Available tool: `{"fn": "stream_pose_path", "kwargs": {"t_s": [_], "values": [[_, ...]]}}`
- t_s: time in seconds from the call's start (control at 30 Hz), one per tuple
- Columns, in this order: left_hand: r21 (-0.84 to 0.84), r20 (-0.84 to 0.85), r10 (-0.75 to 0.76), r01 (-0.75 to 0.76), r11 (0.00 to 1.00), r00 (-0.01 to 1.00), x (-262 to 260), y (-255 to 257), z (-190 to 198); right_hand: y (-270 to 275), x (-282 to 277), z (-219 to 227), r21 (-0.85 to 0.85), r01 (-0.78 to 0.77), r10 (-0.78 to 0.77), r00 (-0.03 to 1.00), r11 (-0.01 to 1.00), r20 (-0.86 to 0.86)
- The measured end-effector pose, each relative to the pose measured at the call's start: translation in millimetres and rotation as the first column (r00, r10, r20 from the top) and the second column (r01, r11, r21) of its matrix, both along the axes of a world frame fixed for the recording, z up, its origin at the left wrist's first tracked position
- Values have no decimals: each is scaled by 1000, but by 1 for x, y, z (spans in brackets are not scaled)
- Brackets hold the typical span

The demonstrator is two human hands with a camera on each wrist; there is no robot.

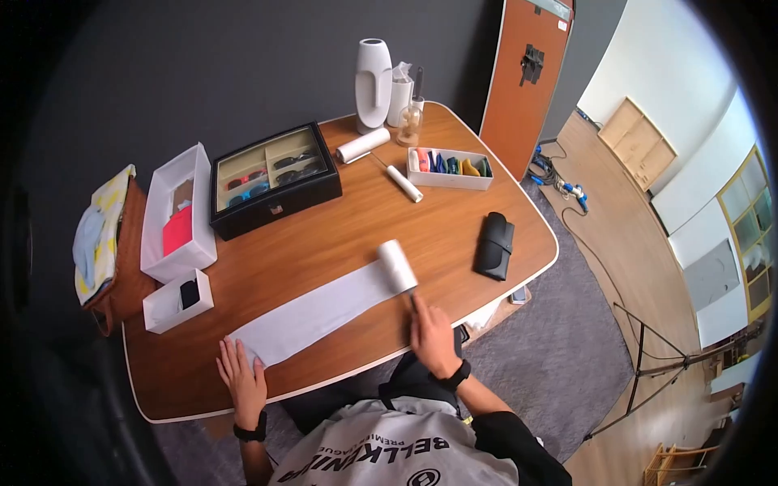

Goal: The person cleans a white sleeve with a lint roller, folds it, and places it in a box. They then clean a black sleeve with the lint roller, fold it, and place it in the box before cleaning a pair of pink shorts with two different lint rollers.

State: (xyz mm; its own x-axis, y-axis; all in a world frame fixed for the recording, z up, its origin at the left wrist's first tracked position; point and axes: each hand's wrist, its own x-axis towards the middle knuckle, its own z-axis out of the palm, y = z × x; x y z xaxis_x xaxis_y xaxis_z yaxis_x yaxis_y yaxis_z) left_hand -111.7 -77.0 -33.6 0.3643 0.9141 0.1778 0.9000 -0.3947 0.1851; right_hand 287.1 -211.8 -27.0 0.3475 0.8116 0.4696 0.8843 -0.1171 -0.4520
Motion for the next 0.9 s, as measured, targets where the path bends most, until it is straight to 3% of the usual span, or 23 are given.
{"fn": "stream_pose_path", "kwargs": {"t_s": [0.07, 0.23, 0.37, 0.5, 0.63, 0.77, 0.9], "values": [[11, -45, 20, -20, 1000, 999, -6, -1, 5, 1, -35, 5, -21, -115, 114, 993, 993, -41], [-38, 65, -27, 29, 999, 998, 14, -4, 17, 15, -90, 10, -55, -387, 387, 922, 921, -8], [-152, 48, -54, 61, 987, 997, 16, 5, 14, 19, -77, 13, -166, -395, 398, 917, 903, -19], [-138, -3, -83, 81, 987, 997, 13, 8, 6, 21, -16, 2, -106, -145, 155, 983, 984, 93], [-163, -32, -90, 84, 983, 995, 14, 9, 9, 23, 43, 5, -94, 100, -86, 987, 991, 136], [-314, 59, -141, 153, 937, 988, 4, 14, 32, 27, 63, 1, -36, 184, -178, 974, 982, 137], [-294, 82, -199, 214, 932, 977, -3, 27, 40, 27, 59, 1, 10, 205, -205, 973, 979, 105]]}}
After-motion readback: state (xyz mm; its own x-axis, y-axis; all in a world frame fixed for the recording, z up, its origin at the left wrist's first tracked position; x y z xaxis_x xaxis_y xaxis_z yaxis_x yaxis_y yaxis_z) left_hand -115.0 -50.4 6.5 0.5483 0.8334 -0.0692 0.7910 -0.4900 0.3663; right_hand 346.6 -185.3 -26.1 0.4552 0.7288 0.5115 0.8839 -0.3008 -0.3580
